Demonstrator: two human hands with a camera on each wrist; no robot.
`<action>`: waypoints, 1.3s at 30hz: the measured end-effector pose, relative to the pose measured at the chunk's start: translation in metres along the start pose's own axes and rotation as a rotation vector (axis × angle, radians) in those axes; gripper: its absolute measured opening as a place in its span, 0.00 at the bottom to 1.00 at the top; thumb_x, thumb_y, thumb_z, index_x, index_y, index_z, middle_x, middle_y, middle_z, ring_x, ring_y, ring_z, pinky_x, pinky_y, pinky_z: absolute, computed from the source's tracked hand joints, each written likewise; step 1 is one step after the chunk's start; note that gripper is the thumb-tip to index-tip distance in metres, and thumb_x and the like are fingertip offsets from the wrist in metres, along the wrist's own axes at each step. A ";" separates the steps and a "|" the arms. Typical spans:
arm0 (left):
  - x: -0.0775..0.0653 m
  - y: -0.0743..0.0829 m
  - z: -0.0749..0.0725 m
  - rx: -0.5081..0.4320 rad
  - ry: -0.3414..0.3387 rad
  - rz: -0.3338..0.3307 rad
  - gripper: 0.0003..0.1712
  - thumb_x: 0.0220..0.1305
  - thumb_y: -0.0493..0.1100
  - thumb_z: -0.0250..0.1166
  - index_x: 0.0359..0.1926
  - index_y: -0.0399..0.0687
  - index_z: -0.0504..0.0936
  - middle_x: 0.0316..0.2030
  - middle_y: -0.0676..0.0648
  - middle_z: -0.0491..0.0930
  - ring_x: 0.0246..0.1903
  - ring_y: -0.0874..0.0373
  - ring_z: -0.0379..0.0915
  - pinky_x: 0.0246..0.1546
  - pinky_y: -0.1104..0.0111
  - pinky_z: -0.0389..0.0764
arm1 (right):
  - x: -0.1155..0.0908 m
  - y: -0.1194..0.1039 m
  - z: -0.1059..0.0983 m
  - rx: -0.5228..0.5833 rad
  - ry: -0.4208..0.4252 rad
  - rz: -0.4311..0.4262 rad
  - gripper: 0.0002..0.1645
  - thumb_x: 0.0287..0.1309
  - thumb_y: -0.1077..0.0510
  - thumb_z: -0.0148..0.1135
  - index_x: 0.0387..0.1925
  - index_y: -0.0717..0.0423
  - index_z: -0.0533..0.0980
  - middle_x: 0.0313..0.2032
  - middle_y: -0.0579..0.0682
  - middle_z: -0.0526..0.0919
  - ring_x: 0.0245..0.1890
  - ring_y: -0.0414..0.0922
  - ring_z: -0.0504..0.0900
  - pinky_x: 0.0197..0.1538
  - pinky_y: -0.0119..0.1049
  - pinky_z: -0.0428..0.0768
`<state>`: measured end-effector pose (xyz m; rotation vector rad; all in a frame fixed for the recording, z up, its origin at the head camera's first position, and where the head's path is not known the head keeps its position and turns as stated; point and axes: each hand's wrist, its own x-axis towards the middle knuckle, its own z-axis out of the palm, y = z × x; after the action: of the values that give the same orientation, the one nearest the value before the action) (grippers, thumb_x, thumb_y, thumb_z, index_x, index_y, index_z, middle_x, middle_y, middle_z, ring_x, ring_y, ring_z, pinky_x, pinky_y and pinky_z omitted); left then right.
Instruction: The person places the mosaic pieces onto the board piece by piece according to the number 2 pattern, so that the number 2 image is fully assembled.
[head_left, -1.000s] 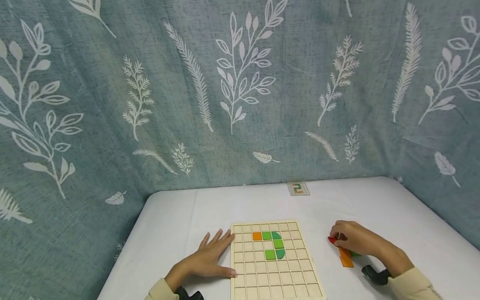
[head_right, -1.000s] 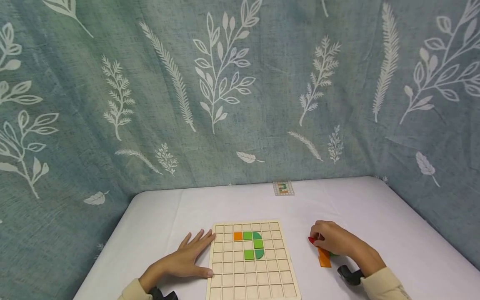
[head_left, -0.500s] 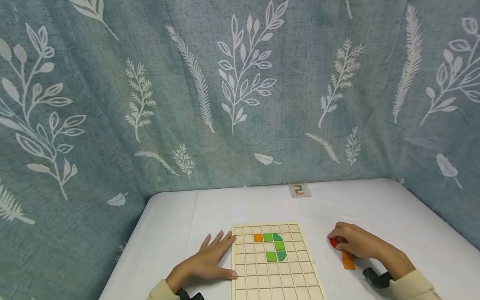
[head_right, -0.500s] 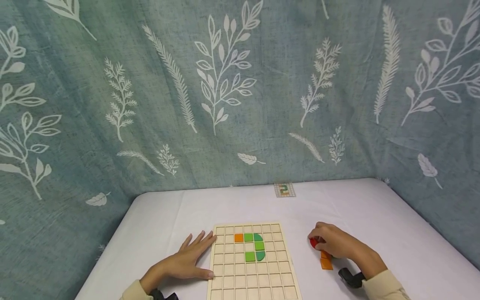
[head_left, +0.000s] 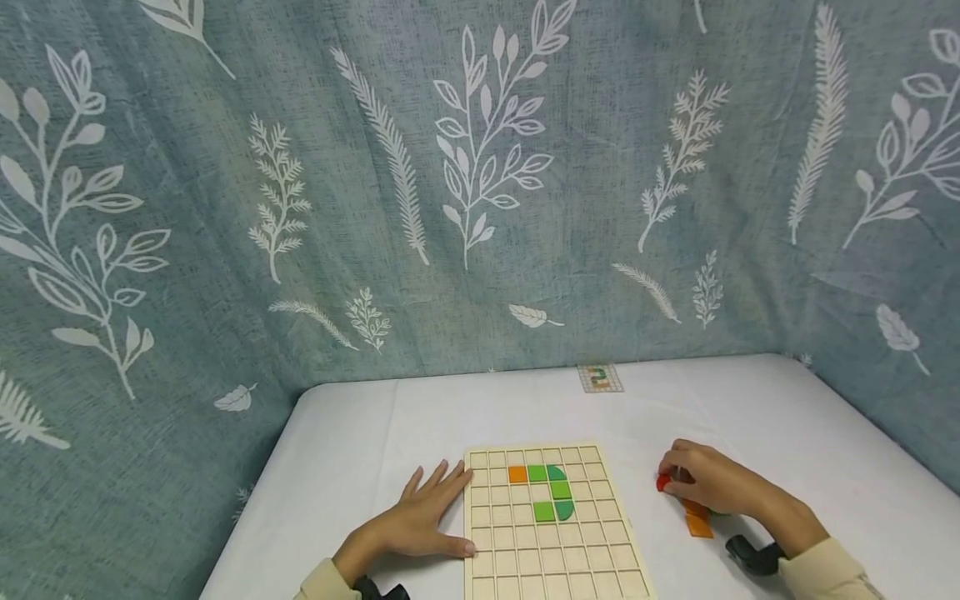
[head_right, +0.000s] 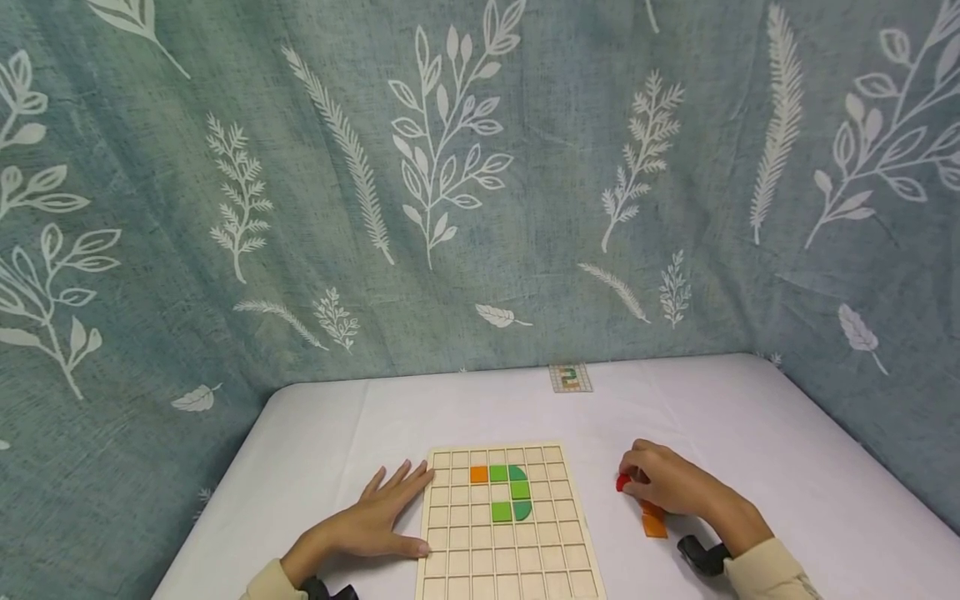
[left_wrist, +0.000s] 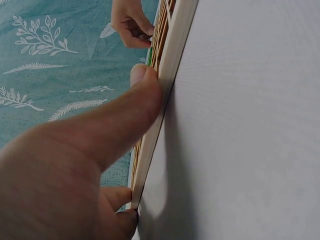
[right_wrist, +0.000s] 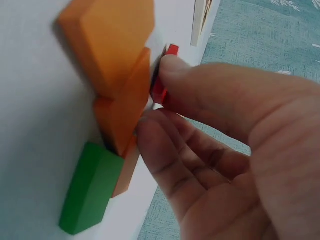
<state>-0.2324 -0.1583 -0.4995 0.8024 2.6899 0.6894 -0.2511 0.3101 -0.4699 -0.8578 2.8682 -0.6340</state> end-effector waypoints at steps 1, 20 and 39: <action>0.000 0.000 0.000 -0.001 0.000 0.000 0.63 0.53 0.72 0.68 0.79 0.47 0.50 0.79 0.42 0.45 0.79 0.39 0.34 0.74 0.36 0.31 | 0.000 0.000 0.000 -0.003 0.001 -0.001 0.09 0.58 0.59 0.70 0.42 0.54 0.83 0.36 0.43 0.76 0.31 0.29 0.69 0.33 0.28 0.75; -0.001 0.000 -0.001 -0.022 0.008 0.000 0.64 0.53 0.72 0.68 0.79 0.47 0.50 0.80 0.43 0.45 0.79 0.40 0.34 0.74 0.37 0.30 | 0.003 -0.001 -0.003 0.007 -0.012 -0.012 0.09 0.58 0.59 0.70 0.41 0.49 0.81 0.38 0.42 0.77 0.33 0.29 0.70 0.35 0.29 0.75; -0.001 0.001 -0.001 -0.017 -0.015 -0.016 0.64 0.54 0.73 0.67 0.79 0.48 0.49 0.80 0.44 0.44 0.80 0.41 0.33 0.75 0.38 0.29 | 0.013 -0.027 0.005 0.042 0.157 -0.192 0.12 0.57 0.66 0.70 0.43 0.56 0.82 0.39 0.43 0.79 0.35 0.28 0.76 0.35 0.32 0.82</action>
<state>-0.2316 -0.1588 -0.4979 0.7785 2.6703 0.6985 -0.2471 0.2805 -0.4626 -1.1349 2.9193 -0.8122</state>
